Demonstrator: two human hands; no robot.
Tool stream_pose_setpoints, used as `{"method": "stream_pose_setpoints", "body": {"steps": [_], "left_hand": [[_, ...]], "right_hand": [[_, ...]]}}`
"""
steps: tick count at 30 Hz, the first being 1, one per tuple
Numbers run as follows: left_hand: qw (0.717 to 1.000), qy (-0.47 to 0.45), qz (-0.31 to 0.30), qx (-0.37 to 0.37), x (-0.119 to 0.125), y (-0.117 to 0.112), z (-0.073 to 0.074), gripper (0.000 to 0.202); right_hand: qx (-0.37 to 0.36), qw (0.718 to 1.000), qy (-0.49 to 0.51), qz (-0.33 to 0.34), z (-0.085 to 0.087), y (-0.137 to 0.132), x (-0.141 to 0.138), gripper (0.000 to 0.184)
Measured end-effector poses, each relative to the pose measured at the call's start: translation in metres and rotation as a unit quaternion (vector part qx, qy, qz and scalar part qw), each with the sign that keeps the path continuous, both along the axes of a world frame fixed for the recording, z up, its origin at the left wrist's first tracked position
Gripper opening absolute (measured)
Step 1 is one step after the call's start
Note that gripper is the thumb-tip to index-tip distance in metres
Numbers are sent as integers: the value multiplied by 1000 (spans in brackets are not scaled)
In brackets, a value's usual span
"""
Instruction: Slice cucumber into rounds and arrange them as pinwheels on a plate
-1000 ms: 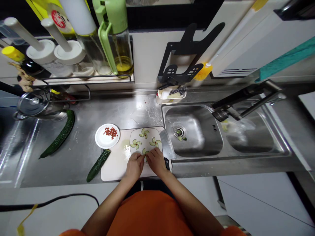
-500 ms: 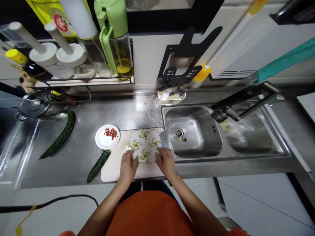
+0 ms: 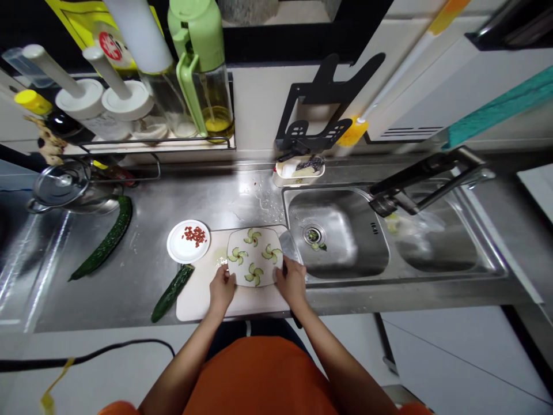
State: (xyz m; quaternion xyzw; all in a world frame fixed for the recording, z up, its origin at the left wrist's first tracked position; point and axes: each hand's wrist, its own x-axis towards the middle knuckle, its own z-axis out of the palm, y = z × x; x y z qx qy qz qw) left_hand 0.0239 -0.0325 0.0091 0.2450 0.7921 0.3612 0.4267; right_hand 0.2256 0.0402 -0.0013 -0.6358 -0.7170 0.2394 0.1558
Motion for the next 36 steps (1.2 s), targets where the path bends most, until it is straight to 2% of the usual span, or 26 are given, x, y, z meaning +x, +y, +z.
{"method": "stream_pose_setpoints", "body": {"steps": [7, 16, 19, 24, 30, 34, 36], "left_hand": [[997, -69, 45, 14, 4, 1, -5, 35], [991, -111, 59, 37, 2, 6, 14, 39], [989, -122, 65, 47, 0, 7, 26, 41], [984, -148, 84, 52, -5, 8, 56, 49], [976, -193, 82, 63, -13, 5, 87, 58], [974, -203, 75, 66, -18, 1, 101, 58], [973, -210, 77, 64, -20, -2, 105, 59]], "right_hand": [[-21, 999, 31, -16, 8, 8, -2, 35], [-58, 988, 135, -54, 25, 20, -5, 27], [-100, 966, 216, -96, 37, 24, -7, 26], [-161, 918, 331, -146, 56, 30, -12, 22], [-182, 875, 425, -145, 74, 31, -19, 21], [-208, 845, 475, -135, 88, 28, -25, 27], [-231, 820, 507, -129, 94, 26, -28, 30]]}}
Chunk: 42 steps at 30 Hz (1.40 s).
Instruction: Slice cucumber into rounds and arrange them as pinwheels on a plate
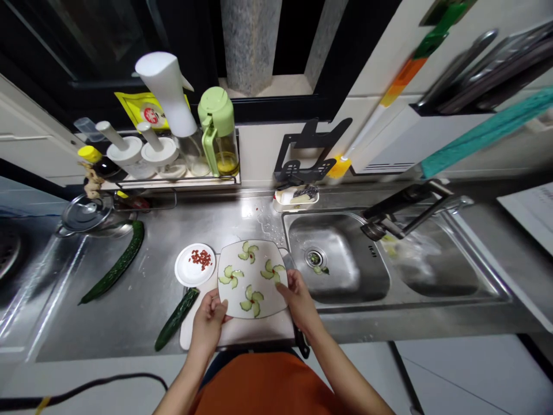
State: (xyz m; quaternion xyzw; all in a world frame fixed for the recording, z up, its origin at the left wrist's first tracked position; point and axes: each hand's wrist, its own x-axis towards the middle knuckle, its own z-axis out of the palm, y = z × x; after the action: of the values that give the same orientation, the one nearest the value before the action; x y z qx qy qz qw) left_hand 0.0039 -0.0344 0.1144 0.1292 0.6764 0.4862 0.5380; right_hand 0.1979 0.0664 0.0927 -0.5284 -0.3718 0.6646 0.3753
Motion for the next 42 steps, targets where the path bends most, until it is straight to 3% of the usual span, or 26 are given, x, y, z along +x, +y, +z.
{"method": "stream_pose_setpoints", "body": {"steps": [5, 14, 21, 37, 42], "left_hand": [[1000, -4, 13, -1, -5, -3, 5, 61], [1000, -12, 9, 1, -12, -3, 7, 56], [1000, -13, 9, -2, -17, -6, 6, 60], [1000, -19, -23, 4, -17, -8, 9, 61], [997, -33, -60, -29, -16, -20, 20, 67]], "right_hand": [[-33, 997, 63, 19, 6, -6, -7, 36], [13, 997, 44, 65, 8, -10, -12, 46], [-63, 984, 157, 54, 18, -10, -17, 51], [-111, 972, 205, 18, 15, -12, -12, 50], [-110, 973, 201, 23, 15, -9, -4, 47]]}}
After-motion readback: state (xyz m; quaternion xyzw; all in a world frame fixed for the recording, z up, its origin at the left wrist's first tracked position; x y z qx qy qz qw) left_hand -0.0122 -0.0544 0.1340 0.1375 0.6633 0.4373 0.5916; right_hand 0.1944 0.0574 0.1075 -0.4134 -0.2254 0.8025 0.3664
